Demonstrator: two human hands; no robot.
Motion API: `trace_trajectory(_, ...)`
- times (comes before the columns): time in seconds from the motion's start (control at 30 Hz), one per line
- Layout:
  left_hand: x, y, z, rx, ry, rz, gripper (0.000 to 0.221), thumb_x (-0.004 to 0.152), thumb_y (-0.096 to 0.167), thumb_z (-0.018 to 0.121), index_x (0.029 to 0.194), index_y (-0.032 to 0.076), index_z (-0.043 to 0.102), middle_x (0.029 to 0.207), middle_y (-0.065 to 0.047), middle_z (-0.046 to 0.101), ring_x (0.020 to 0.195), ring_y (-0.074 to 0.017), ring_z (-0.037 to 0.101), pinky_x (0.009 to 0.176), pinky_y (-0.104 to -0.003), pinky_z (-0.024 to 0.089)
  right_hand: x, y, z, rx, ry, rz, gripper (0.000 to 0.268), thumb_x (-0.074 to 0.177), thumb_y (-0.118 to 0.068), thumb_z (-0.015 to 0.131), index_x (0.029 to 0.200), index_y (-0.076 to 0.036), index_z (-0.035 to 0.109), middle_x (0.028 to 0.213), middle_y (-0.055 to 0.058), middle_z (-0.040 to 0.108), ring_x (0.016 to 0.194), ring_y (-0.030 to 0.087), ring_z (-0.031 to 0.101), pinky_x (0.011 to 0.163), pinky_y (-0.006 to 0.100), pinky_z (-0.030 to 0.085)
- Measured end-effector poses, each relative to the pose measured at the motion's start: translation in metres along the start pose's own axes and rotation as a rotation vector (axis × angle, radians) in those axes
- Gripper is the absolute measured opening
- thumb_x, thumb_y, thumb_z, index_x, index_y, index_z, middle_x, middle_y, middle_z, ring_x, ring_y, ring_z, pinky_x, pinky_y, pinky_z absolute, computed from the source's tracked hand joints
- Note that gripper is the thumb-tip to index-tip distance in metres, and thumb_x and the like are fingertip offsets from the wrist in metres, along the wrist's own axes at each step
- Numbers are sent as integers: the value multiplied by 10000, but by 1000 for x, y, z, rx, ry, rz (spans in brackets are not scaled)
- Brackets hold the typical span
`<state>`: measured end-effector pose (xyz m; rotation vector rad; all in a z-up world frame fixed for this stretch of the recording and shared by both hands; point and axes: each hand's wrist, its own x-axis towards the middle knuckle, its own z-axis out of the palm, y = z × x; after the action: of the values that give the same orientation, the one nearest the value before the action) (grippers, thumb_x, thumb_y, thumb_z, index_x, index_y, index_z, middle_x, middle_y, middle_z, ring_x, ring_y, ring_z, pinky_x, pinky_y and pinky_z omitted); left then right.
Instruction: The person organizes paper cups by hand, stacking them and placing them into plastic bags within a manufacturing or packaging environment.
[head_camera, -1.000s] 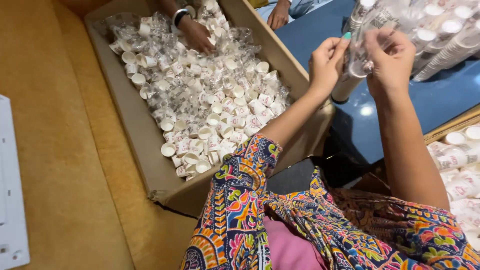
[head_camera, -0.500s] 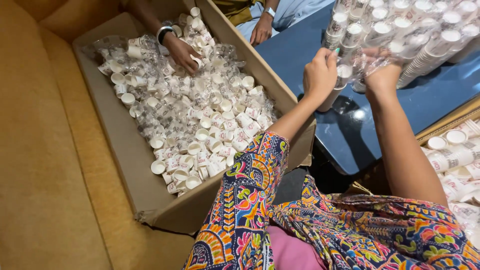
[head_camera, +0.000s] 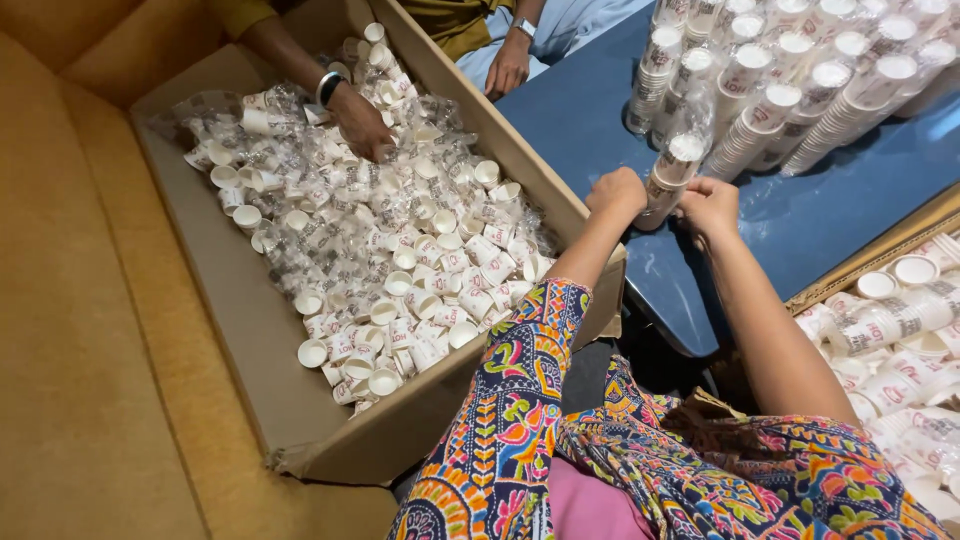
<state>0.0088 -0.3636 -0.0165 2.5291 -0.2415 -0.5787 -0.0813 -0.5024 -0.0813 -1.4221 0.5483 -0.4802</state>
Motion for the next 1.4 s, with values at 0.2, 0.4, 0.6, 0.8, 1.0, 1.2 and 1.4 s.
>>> trace_trajectory(0.2, 15, -8, 19, 82, -61, 77, 358, 873, 221, 701, 1200, 82, 751, 1335, -176, 680, 1277, -338, 635, 1039, -425, 520, -19, -21, -2, -795, -56, -188, 143, 893, -71, 669, 976, 19, 743, 858, 209, 762, 735, 246, 748, 690, 352, 576)
trace_trajectory(0.4, 2, -4, 4, -39, -82, 94, 348, 890, 220, 673, 1191, 59, 739, 1324, -206, 668, 1241, -399, 633, 1000, -472, 540, -15, -25, -6, -917, -84, -356, 281, 927, -133, 719, 1176, -4, 733, 1060, 260, 727, 982, 375, 677, 824, 456, 544)
trace_trajectory(0.6, 17, -7, 17, -162, 48, 193, 365, 1027, 323, 562, 1189, 39, 725, 1274, -242, 691, 1191, -452, 643, 990, -520, 524, -36, -73, 0, -230, -299, 322, 168, 1046, -193, 576, 1186, -108, 614, 957, 33, 686, 826, 161, 656, 805, 417, 582)
trace_trajectory(0.8, 7, -5, 8, -110, -59, 132, 357, 889, 267, 664, 1176, 71, 746, 1293, -211, 678, 1206, -416, 650, 981, -491, 542, -9, -29, -17, -31, -386, 266, 114, 1063, -188, 640, 1142, -106, 650, 770, -51, 498, 668, 76, 473, 775, 358, 552)
trace_trajectory(1.0, -16, 2, -10, 2, -161, 75, 441, 838, 309, 750, 1181, 34, 732, 1327, -194, 667, 1243, -374, 640, 1018, -448, 534, -7, -23, -11, -122, -260, 258, 82, 1012, -158, 639, 991, -105, 581, 748, -29, 531, 679, 106, 524, 761, 409, 594)
trace_trajectory(1.2, -19, 0, -5, 73, -84, 80, 382, 837, 257, 740, 1166, 63, 753, 1285, -180, 683, 1235, -348, 635, 1010, -443, 527, -14, -17, -10, -245, -211, 175, 80, 987, -118, 615, 1032, -68, 571, 875, 13, 614, 785, 150, 626, 709, 439, 605)
trace_trajectory(1.4, -39, 4, -27, -113, -277, -7, 151, 794, -17, 709, 902, -79, 795, 850, -210, 820, 704, -314, 837, 630, -400, 678, -68, -77, 18, -489, -104, 41, 229, 1038, -167, 568, 1230, -51, 617, 1088, 91, 671, 861, 220, 711, 636, 407, 639)
